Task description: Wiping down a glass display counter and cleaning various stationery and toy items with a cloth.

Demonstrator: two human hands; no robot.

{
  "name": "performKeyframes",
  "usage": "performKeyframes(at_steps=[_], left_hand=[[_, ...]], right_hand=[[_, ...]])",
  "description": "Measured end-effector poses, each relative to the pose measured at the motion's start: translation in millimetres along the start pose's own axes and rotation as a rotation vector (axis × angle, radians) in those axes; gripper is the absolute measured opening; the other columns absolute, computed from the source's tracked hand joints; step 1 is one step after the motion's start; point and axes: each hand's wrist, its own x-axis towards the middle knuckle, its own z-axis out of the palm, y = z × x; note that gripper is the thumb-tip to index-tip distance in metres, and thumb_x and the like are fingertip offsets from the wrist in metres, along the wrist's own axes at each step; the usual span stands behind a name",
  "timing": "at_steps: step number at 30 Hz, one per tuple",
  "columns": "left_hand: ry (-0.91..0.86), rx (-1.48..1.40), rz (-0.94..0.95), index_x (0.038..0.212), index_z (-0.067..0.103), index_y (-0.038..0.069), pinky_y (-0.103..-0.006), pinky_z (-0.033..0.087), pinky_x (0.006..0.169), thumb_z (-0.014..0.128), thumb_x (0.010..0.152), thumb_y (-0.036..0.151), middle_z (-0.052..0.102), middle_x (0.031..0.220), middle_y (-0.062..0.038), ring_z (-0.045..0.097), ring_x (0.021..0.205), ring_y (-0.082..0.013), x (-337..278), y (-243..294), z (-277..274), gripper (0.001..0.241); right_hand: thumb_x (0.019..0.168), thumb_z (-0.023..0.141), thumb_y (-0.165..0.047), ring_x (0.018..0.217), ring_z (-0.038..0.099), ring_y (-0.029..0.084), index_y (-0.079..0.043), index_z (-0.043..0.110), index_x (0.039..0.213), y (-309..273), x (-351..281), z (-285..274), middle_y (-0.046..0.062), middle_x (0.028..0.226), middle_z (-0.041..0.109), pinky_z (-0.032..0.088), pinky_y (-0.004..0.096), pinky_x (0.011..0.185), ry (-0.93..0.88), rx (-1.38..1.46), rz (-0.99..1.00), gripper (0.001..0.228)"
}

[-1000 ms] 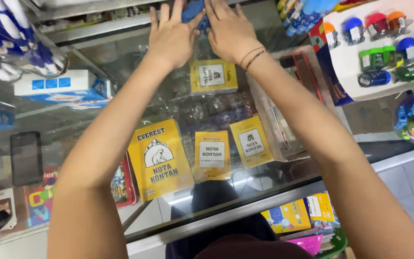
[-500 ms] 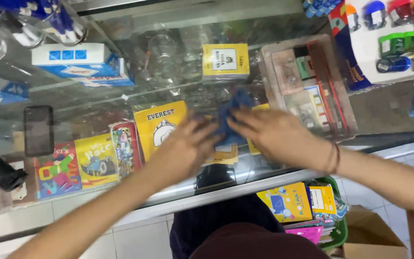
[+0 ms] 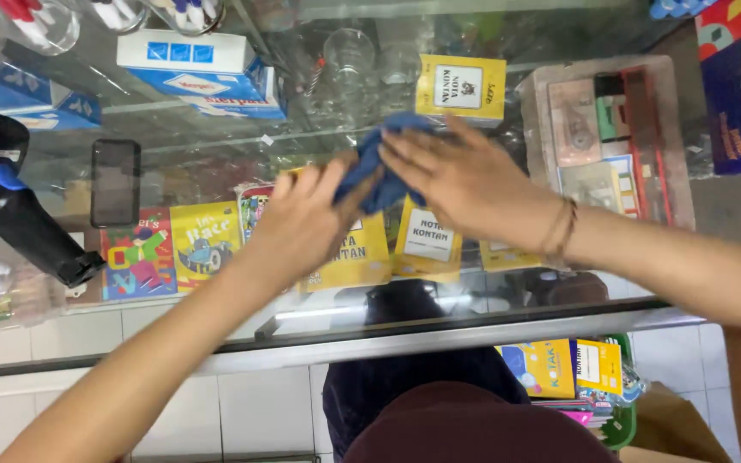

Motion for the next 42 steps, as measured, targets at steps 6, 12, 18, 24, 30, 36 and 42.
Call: performKeyframes(at_steps=[6,12,18,24,30,36,42], left_hand=[[0.079,-0.006,-0.184,0.148,0.058,0.007,-0.0512,0.039,0.089,0.060,0.104,0.036,0.045,0.145,-0.019,0.046,0.121,-0.0366,92,-96,40,0.053],[0.137,-0.013,-0.255,0.138,0.063,0.007,-0.0591,0.036,0.090,0.057,0.103,0.035,0.050,0.138,-0.020,0.044,0.126,-0.0400,156,-152,66,0.045],[0.222,-0.066,-0.203,0.135,0.065,0.001,-0.0535,0.042,0.091,0.063,0.099,0.023,0.056,0.134,-0.018,0.050,0.124,-0.0372,132,-141,62,0.042],[0.180,-0.105,-0.130,0.132,0.066,-0.002,-0.0475,0.046,0.085,0.066,0.094,0.018,0.058,0.125,-0.017,0.053,0.112,-0.0346,19,-73,12,0.043],[0.079,-0.328,-0.139,0.128,0.070,0.004,-0.0443,0.046,0.081,0.072,0.088,0.018,0.062,0.115,-0.011,0.058,0.102,-0.0295,-104,8,-32,0.043],[0.121,-0.288,-0.037,0.127,0.071,0.011,-0.0489,0.043,0.107,0.077,0.084,0.027,0.062,0.132,-0.008,0.058,0.119,-0.0287,-162,46,-32,0.047],[0.157,-0.099,0.052,0.136,0.071,0.015,-0.0490,0.036,0.119,0.066,0.091,0.027,0.058,0.147,-0.007,0.053,0.137,-0.0303,-153,67,-23,0.046]], right_hand=[[0.092,0.062,-0.011,0.140,0.052,0.026,-0.005,0.051,0.154,97,107,56,0.013,0.155,0.053,0.031,0.058,0.114,0.219,-0.012,0.093,0.063],[0.095,0.066,-0.017,0.117,0.064,0.028,-0.008,0.057,0.146,139,168,77,0.011,0.131,0.066,0.041,0.053,0.102,0.245,-0.049,0.295,0.053],[0.095,0.062,-0.007,0.114,0.062,0.039,-0.008,0.060,0.145,136,142,65,0.016,0.131,0.066,0.048,0.050,0.096,0.204,0.063,0.291,0.051],[0.083,0.059,0.005,0.144,0.048,0.035,-0.007,0.056,0.149,61,101,37,0.016,0.156,0.052,0.035,0.047,0.122,0.196,0.105,-0.083,0.067],[0.065,0.067,-0.005,0.138,0.049,0.030,-0.013,0.061,0.136,-63,44,4,0.008,0.151,0.052,0.036,0.050,0.116,0.037,0.118,-0.248,0.072],[0.067,0.069,-0.010,0.124,0.057,0.026,-0.013,0.063,0.133,-121,-6,5,0.005,0.146,0.057,0.044,0.044,0.103,0.020,0.247,-0.291,0.067],[0.071,0.066,-0.013,0.113,0.060,0.023,-0.008,0.061,0.133,-125,-51,1,0.008,0.145,0.057,0.045,0.040,0.096,0.055,0.190,-0.249,0.062]])
